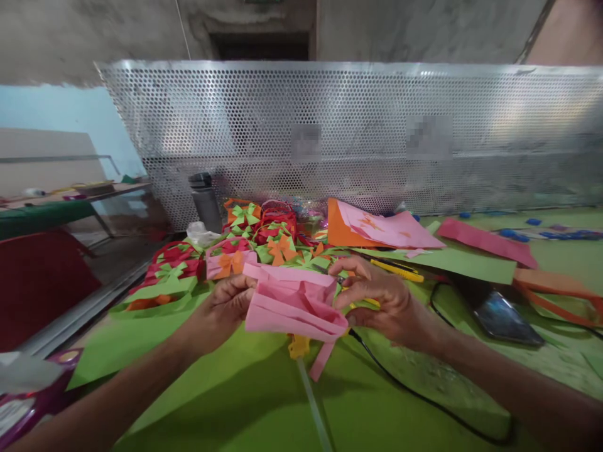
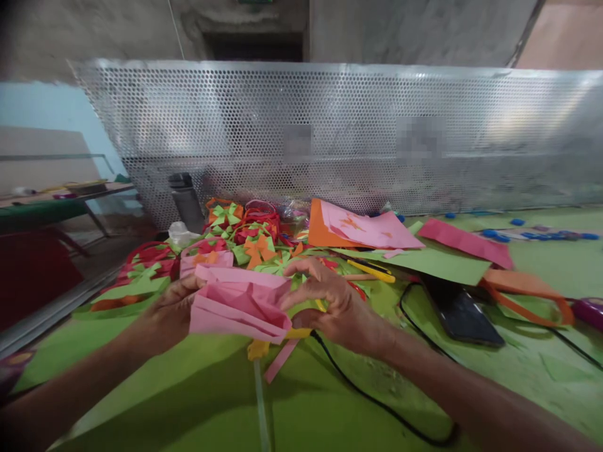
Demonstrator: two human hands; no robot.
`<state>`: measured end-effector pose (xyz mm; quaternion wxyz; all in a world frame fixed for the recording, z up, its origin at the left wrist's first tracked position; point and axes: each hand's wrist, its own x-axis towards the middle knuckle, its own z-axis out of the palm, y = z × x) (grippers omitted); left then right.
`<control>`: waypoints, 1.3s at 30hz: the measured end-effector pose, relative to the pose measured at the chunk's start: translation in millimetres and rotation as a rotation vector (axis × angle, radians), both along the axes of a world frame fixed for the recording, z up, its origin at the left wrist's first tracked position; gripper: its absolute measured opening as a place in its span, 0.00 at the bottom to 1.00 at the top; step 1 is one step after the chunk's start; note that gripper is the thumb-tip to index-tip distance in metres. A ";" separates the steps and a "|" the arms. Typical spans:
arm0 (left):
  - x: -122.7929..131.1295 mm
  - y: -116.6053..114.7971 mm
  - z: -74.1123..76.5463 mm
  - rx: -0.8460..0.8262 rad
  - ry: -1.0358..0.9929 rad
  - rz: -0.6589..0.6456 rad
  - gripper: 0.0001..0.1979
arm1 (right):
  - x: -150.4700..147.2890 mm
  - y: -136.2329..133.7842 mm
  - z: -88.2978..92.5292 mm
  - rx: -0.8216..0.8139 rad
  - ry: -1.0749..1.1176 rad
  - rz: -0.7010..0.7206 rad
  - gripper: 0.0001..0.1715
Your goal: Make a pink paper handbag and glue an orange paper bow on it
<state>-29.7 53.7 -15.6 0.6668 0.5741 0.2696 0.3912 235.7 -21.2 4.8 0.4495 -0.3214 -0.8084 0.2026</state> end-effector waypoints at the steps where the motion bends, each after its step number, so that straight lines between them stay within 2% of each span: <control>1: 0.4 -0.9 0.0 -0.001 -0.003 -0.008 0.12 | -0.1 0.5 -1.1 0.004 0.002 0.000 0.06; 7: 1.4 -0.1 -2.8 0.030 -0.007 -0.070 0.11 | 1.7 -2.4 -2.1 0.007 -0.053 0.024 0.13; 10: 1.8 0.5 -3.4 0.058 -0.009 -0.074 0.11 | 0.6 -4.9 -0.6 -0.038 -0.013 -0.066 0.12; 13: 1.6 0.7 -4.7 0.107 0.009 -0.080 0.10 | -3.1 -4.8 -1.6 -0.239 0.177 -0.129 0.16; 16: -0.1 2.0 -8.3 0.176 0.069 -0.076 0.10 | -8.8 -4.2 -5.6 -0.532 0.358 -0.020 0.27; 19: -1.3 2.8 -11.7 0.269 0.161 -0.037 0.10 | -13.6 -5.5 -11.1 -0.671 0.436 0.034 0.37; 25: 5.8 -6.3 -6.2 0.317 0.259 0.032 0.14 | -18.7 -11.9 -17.8 -0.495 0.238 -0.161 0.36; 30: 12.3 -12.0 -1.9 0.253 0.239 0.051 0.17 | -18.9 -14.4 -19.5 -0.402 0.097 -0.161 0.44; 32: 13.9 -12.7 -1.9 0.243 0.238 0.080 0.17 | -17.7 -14.1 -21.9 -0.362 0.033 -0.202 0.43; 36: 17.2 -16.1 -1.7 0.218 0.260 0.115 0.16 | -17.0 -13.2 -28.1 -0.364 -0.003 -0.313 0.37; 39: 20.3 -20.1 -1.2 0.188 0.260 0.148 0.16 | -18.2 -12.6 -31.2 -0.396 0.031 -0.344 0.35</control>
